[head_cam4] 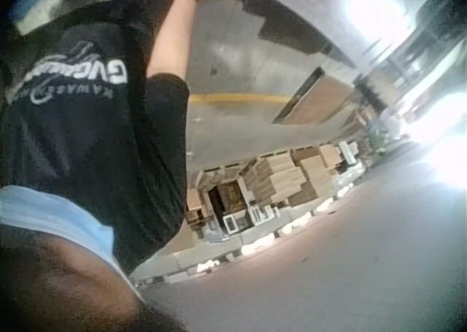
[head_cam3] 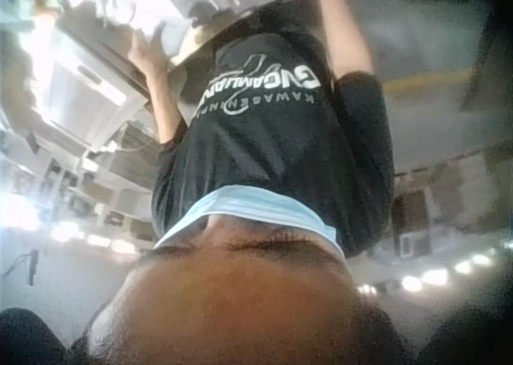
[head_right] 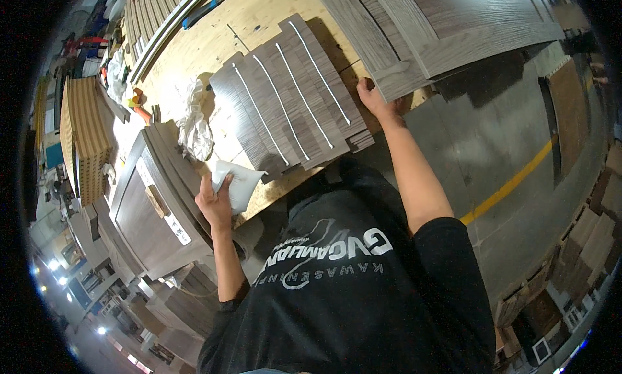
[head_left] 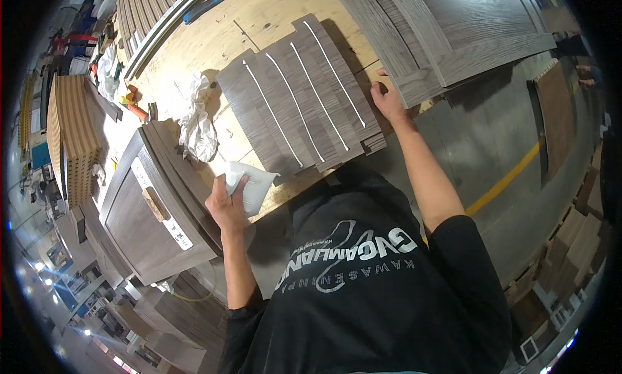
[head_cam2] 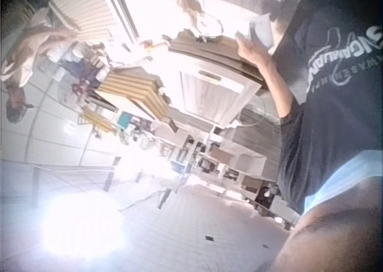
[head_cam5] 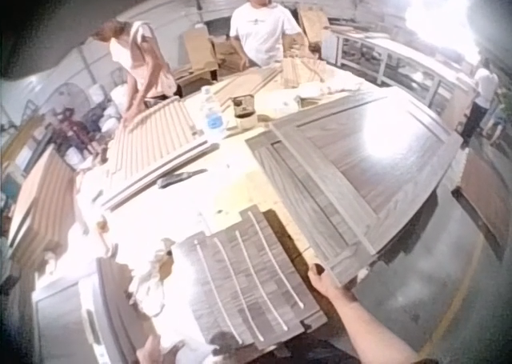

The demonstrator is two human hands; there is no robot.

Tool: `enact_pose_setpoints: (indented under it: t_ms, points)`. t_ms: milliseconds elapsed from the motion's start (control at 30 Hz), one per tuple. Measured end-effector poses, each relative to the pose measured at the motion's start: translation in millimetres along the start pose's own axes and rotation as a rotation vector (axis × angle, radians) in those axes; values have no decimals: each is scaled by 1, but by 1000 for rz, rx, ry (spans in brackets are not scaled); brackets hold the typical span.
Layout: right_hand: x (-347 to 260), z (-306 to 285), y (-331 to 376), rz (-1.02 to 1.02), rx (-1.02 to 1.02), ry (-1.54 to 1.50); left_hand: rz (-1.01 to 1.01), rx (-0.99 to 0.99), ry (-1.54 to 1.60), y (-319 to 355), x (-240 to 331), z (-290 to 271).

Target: The person assembles a cabinet door by first wiping a wood panel and then using a pneumatic nail gun to attach a small wooden block to its surface. They then position the panel onto a larger wooden frame, turn the assembly over, and use a hammer to drive a fastener into the joint.

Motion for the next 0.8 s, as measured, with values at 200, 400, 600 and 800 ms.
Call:
enact_pose_setpoints:
  t_ms: [200, 400, 600, 800]
  points:
    - [-9, -7, 0, -70, 146, -23, 52, 45, -70, -28, 4, -1]
    - [-15, -13, -3, -142, 180, -68, 72, 124, -2, -71, 8, 0]
    - [-18, -15, -3, -135, 181, -83, 77, 159, -41, -120, -2, 7]
    - [-19, -17, -5, -100, 79, -46, 182, 186, -77, -164, -2, 20]
Point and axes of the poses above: each hand's wrist, its own y-axis away from the middle knuckle, its own z-axis out of the palm, x = y × z, the point moved 5 cm from there along -y, towards the middle knuckle, and after that the axes turned 6 degrees about x, right-handed, at the moved point
